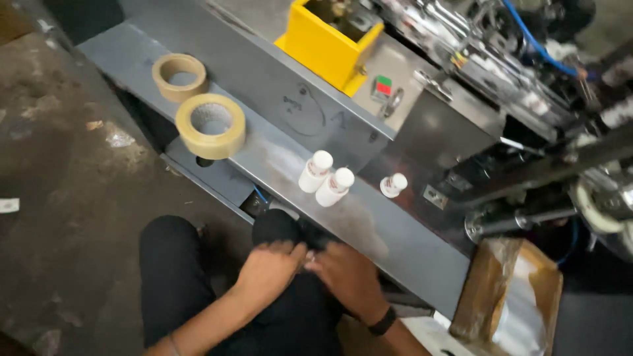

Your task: The person is seen picking up small white bottles from a surface and placing them inside plastic bags.

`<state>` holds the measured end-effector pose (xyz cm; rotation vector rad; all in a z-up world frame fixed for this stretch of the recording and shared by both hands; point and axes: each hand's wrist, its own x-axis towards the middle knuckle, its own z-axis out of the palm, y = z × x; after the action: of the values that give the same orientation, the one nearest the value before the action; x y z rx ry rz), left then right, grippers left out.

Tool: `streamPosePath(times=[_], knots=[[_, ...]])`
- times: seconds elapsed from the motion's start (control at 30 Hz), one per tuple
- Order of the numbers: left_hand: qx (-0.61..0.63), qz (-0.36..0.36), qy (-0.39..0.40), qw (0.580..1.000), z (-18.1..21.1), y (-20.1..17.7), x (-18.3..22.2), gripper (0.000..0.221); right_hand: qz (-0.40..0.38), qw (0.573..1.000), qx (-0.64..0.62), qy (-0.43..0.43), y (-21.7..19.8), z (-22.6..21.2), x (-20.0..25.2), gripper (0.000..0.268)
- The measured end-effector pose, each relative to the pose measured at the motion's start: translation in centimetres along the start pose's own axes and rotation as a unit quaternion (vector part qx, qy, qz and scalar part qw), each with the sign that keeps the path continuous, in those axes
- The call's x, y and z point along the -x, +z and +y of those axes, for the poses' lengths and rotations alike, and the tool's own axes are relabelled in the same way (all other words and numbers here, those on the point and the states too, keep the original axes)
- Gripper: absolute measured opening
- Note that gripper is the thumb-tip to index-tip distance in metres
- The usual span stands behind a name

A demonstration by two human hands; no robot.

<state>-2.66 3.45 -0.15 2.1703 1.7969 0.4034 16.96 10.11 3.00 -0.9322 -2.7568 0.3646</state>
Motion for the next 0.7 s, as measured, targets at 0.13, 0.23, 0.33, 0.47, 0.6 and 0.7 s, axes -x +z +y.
streamPosePath(times=[0.13,0.23,0.33,0.47,0.6,0.7], knots=[[0.007,0.245,0.055,0.968,1.6,-6.6,-3.2,0.022,0.195,0.98,0.023,-0.02,-8.0,-1.0,-4.6,0.028],[0.028,0.389,0.113,0.914,2.8,-8.5,-5.5,0.031,0.288,0.957,0.012,-0.028,-9.7,0.2,-6.8,0.012],[-0.028,0.404,0.116,0.907,2.7,-6.4,-6.8,0.033,0.329,0.943,0.024,0.04,-8.7,1.9,-8.1,0.013],[-0.014,0.212,0.048,0.976,1.5,-1.7,-6.5,0.022,0.204,0.975,0.018,0.081,-5.2,3.9,-6.2,0.02],[0.019,0.291,0.128,0.948,1.2,-3.2,-3.1,0.035,0.154,0.979,-0.104,0.088,-3.5,3.3,-2.6,0.015],[0.209,0.173,0.061,0.961,1.2,-4.3,-1.7,0.039,0.056,0.971,-0.173,0.156,-5.1,0.6,-1.4,0.014]])
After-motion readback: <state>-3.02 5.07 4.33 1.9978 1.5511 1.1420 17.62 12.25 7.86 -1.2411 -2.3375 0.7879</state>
